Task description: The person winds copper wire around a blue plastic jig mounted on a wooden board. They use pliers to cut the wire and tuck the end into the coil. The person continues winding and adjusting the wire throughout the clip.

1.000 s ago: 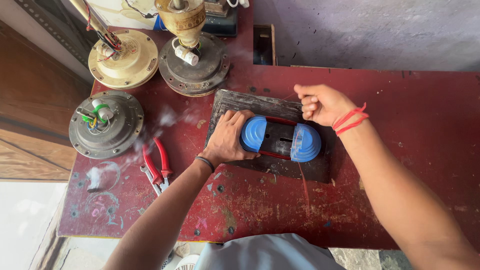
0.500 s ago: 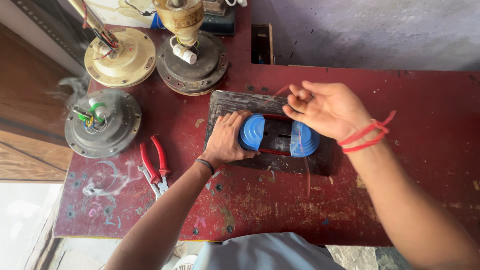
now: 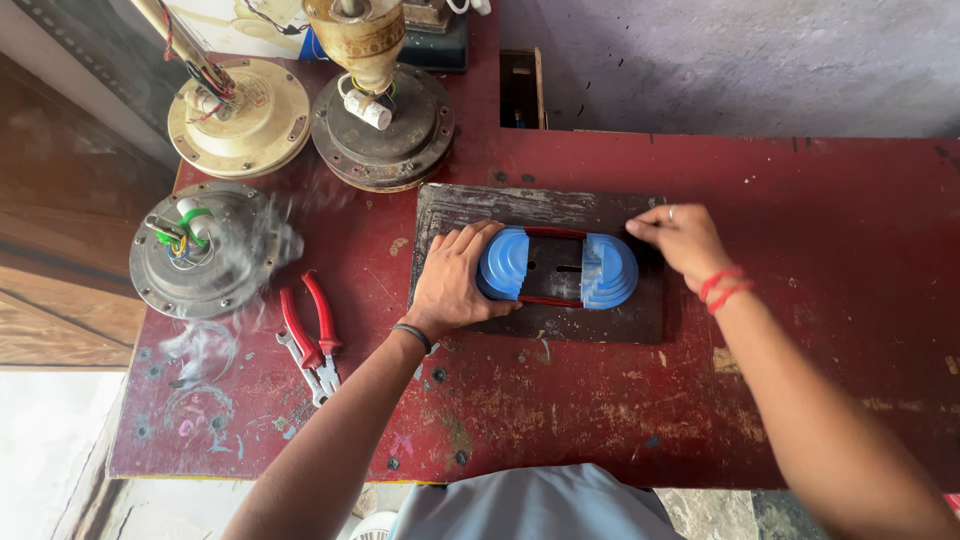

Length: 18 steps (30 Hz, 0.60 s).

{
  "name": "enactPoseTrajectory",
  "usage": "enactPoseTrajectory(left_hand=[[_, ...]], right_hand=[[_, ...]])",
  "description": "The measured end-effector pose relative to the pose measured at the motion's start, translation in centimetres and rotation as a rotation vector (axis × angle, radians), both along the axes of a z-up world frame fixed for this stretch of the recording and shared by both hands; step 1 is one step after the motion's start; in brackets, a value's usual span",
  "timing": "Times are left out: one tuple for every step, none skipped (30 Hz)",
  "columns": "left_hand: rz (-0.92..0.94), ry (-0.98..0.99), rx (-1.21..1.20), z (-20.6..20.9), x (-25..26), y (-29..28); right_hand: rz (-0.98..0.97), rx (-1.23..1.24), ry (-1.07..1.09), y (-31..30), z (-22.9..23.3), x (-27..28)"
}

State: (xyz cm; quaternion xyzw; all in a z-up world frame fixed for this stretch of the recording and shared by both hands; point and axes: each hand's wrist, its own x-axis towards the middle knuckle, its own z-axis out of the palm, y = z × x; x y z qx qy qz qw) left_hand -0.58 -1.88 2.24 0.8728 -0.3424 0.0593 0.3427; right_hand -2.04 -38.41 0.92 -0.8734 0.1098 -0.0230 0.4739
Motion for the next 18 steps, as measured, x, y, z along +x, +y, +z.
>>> enactPoseTrajectory(left_hand=[[0.012,0.003,0.006,0.0,-0.1,0.0],[0.024,0.006,0.012,0.0,-0.2,-0.1],[0.035,0.008,0.018,0.0,-0.4,-0.2],[0.044,0.007,0.023,0.0,-0.5,-0.2],[0.050,0.005,0.027,0.1,-0.6,-0.3],[0.056,0.002,0.031,0.1,-0.6,-0.4],[0.058,0.001,0.035,0.2,-0.6,-0.5],[0.059,0.001,0.038,0.2,-0.7,-0.6],[0.061,0.000,0.045,0.2,-0.7,-0.5],[0.070,0.004,0.056,0.2,-0.8,-0.4],[0.078,0.007,0.063,0.2,-0.8,-0.5],[0.085,0.010,0.070,0.1,-0.8,-0.5],[0.087,0.005,0.065,0.1,-0.7,-0.6],[0.088,-0.001,0.060,0.0,-0.7,-0.6],[0.091,-0.004,0.056,-0.1,-0.9,-0.6],[0.105,-0.019,0.054,-0.2,-1.2,-0.7],[0.120,-0.037,0.051,-0.4,-1.3,-0.9],[0.135,-0.055,0.047,-0.5,-1.3,-1.1]], right_hand=[[-0.058,-0.045,0.022,0.4,-0.6,-1.1],[-0.116,-0.090,0.045,1.0,-0.9,-2.2],[-0.147,-0.159,0.018,1.7,-1.1,-3.3],[-0.177,-0.229,-0.009,2.5,-1.1,-4.3],[-0.210,-0.298,-0.038,3.4,-1.0,-5.4],[-0.220,-0.315,-0.080,4.3,-0.9,-6.4],[-0.230,-0.331,-0.123,5.1,-0.7,-7.4],[-0.241,-0.348,-0.166,5.9,-0.6,-8.2],[-0.253,-0.366,-0.157,6.7,-0.5,-8.9],[-0.266,-0.384,-0.148,7.4,-0.5,-9.5],[-0.280,-0.405,-0.139,7.8,-0.4,-10.2],[-0.271,-0.453,-0.170,8.3,-0.4,-10.7],[-0.261,-0.501,-0.202,8.7,-0.4,-11.0],[-0.250,-0.550,-0.235,9.1,-0.4,-11.4],[-0.244,-0.561,-0.210,9.5,-0.5,-11.9],[-0.238,-0.572,-0.186,10.2,-0.6,-12.3],[-0.232,-0.585,-0.165,10.9,-0.6,-12.6],[-0.211,-0.592,-0.141,11.7,-0.6,-12.9]])
